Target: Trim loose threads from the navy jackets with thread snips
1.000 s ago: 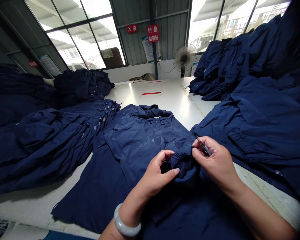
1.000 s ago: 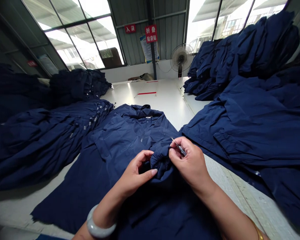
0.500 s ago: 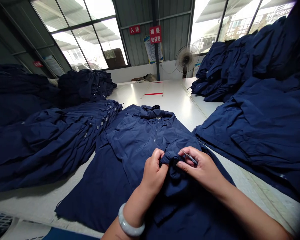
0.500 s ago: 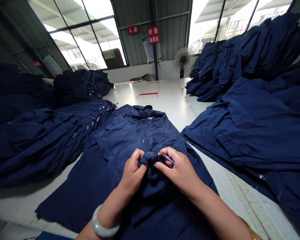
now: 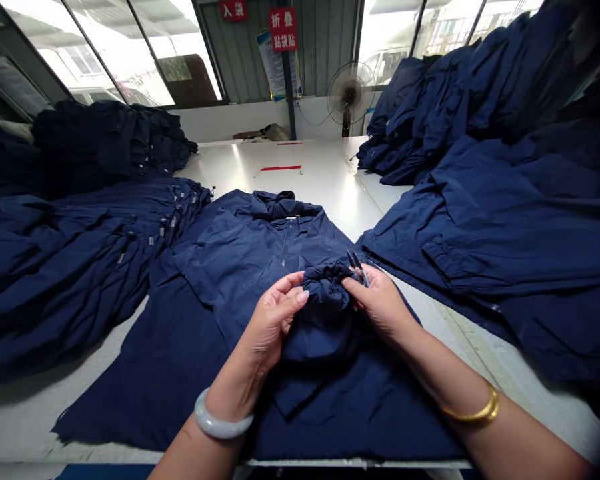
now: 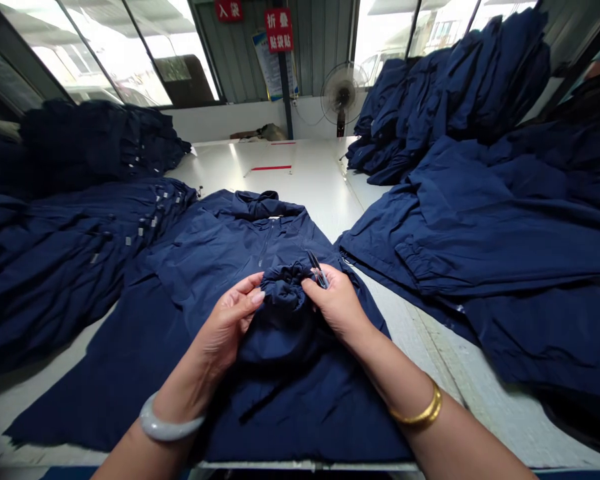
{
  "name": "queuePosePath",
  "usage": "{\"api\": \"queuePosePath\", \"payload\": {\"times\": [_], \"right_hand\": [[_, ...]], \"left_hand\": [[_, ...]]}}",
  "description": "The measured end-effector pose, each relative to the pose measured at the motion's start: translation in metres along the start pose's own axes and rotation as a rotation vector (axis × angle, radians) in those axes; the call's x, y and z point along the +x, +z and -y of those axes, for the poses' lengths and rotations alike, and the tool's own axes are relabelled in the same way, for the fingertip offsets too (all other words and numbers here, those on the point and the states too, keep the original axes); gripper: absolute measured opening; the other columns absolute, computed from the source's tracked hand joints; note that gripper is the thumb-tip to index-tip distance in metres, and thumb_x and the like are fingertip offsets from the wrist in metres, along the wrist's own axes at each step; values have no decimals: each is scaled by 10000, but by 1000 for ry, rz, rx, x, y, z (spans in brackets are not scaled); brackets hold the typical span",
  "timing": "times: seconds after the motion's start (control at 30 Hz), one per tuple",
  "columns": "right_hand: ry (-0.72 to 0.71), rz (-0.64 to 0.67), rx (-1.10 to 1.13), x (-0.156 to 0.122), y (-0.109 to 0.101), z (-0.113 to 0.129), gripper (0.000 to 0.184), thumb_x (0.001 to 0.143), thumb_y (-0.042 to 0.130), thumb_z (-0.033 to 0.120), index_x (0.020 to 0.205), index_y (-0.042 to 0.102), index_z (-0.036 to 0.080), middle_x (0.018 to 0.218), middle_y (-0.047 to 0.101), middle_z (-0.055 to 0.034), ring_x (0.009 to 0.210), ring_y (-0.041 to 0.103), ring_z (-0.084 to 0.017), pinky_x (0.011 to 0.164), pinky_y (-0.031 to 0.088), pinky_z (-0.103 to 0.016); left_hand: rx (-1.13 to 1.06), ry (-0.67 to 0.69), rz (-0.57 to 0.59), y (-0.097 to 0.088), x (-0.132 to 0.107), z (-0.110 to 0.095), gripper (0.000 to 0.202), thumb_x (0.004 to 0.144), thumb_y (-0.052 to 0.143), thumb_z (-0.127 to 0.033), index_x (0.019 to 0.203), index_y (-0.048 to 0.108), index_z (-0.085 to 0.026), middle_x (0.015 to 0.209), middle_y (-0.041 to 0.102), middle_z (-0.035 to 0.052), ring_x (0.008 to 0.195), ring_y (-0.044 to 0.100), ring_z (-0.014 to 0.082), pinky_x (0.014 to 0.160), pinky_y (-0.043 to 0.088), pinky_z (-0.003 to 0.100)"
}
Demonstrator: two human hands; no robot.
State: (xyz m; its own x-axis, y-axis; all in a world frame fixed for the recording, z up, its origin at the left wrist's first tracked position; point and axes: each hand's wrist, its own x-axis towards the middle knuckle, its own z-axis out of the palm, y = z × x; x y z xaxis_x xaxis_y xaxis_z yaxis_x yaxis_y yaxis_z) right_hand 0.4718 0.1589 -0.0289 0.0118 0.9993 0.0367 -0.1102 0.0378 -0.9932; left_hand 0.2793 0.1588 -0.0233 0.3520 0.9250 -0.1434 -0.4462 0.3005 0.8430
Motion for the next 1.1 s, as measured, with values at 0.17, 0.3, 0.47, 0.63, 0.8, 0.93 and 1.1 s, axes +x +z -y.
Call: {"api": "queuePosePath", "payload": {"times": [0.17,0.3,0.47,0.63,0.8,0.93,1.1], "right_hand": [[11,3,-41,3,1,-5,245,795,686,404,776,562,194,614,499,62,505,418,-90,485,338,-218],[23,36,-14,4,2,-8,228,783,702,391,806,607,184,701,573,29,648,521,-128,634,422,-242],[74,94,117,1,8,-9,299,755,731,392,949,649,178,848,654,-12,761,570,-154,740,455,-265],[32,86,26,-1,8,-4,185,749,683,314,803,553,194,721,540,29,638,466,-112,622,395,-227],[-255,-137,-556,-4,0,6,186,712,574,148,657,413,224,606,397,57,555,361,-104,552,311,-239],[-266,-163,-524,-7,-4,14,39,808,595,226,819,557,230,595,421,64,530,385,-108,547,335,-246],[-222,-15,-388,-1,-3,12,332,818,687,421,1087,700,226,784,591,4,727,549,-153,696,439,-270]], "left_hand": [[-22,67,49,-2,2,2,472,775,751,-154,1231,635,-195,1104,721,72,973,686,170,963,489,289],[25,73,96,-1,0,1,529,766,763,-158,1269,609,-219,1185,693,73,1082,647,185,990,464,279],[130,78,50,7,-3,1,535,728,807,-196,1210,577,-231,1110,695,54,1013,652,186,925,488,296],[250,118,-142,4,3,4,307,754,742,-219,1016,584,-201,898,662,1,758,604,123,739,477,241],[718,371,-404,-7,9,3,175,707,637,-118,848,590,-211,615,431,-74,561,401,99,556,319,207],[843,477,-402,-9,9,0,181,717,579,-111,856,629,-215,721,538,-38,664,464,126,625,351,226],[247,191,-353,-10,10,-1,172,677,576,-148,829,638,-195,667,571,-52,590,476,103,554,362,203]]}}
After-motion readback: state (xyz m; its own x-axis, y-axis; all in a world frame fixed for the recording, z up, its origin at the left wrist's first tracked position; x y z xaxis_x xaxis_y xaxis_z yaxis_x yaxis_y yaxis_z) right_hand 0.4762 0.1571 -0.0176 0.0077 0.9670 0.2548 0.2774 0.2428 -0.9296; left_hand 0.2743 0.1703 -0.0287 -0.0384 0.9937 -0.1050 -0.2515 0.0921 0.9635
